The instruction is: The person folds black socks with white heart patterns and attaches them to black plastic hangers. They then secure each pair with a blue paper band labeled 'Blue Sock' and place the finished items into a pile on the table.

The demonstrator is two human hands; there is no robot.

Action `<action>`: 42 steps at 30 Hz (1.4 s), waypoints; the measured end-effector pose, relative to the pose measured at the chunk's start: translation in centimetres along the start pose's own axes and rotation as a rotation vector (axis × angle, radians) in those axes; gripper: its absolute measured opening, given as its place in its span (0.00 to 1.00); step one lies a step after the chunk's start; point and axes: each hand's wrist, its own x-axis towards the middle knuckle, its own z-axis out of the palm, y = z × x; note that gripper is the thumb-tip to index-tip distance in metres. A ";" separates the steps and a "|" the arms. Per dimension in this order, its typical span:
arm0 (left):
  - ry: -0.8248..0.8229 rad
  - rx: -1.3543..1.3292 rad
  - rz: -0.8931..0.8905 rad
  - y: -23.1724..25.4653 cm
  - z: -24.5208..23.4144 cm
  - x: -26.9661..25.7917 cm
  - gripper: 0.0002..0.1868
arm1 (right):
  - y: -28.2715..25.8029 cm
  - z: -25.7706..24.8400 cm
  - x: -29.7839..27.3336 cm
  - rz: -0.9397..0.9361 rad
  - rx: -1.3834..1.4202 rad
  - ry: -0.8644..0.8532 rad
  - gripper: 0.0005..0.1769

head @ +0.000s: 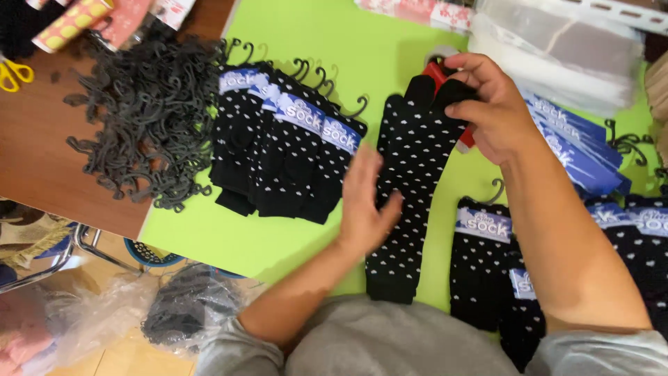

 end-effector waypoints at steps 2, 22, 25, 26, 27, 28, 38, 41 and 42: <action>-0.127 -0.092 -0.204 -2.3 0.2 2.5 0.34 | 0.5 0.4 -2.5 -0.015 -0.159 0.041 0.31; -0.621 0.459 0.063 0.5 0.9 -0.2 0.30 | 5.0 -19.1 -2.9 0.380 -0.921 0.313 0.13; -0.574 0.318 0.039 -0.1 0.7 -0.4 0.28 | 12.1 -31.4 -1.8 0.500 -1.470 0.464 0.19; -0.460 0.156 -0.011 -0.6 0.7 -0.6 0.30 | 13.4 -32.2 -2.6 0.571 -1.600 0.409 0.20; -0.344 -0.006 -0.057 -1.2 0.8 -0.7 0.33 | 14.7 -33.0 -3.3 0.642 -1.727 0.355 0.22; -0.336 -0.003 -0.055 -1.7 0.6 0.0 0.33 | 14.6 -32.9 -2.9 0.632 -1.730 0.355 0.22; -0.329 -0.207 -0.755 -3.4 -0.3 3.0 0.20 | 13.5 -31.8 -2.3 0.799 -1.800 0.368 0.24; -0.327 -0.303 -0.707 -2.9 -0.4 2.8 0.24 | 13.6 -32.7 -1.8 0.692 -1.697 0.349 0.23; -0.327 -0.309 -0.717 -2.8 -0.2 2.8 0.22 | 13.6 -33.4 -1.8 0.660 -1.595 0.305 0.24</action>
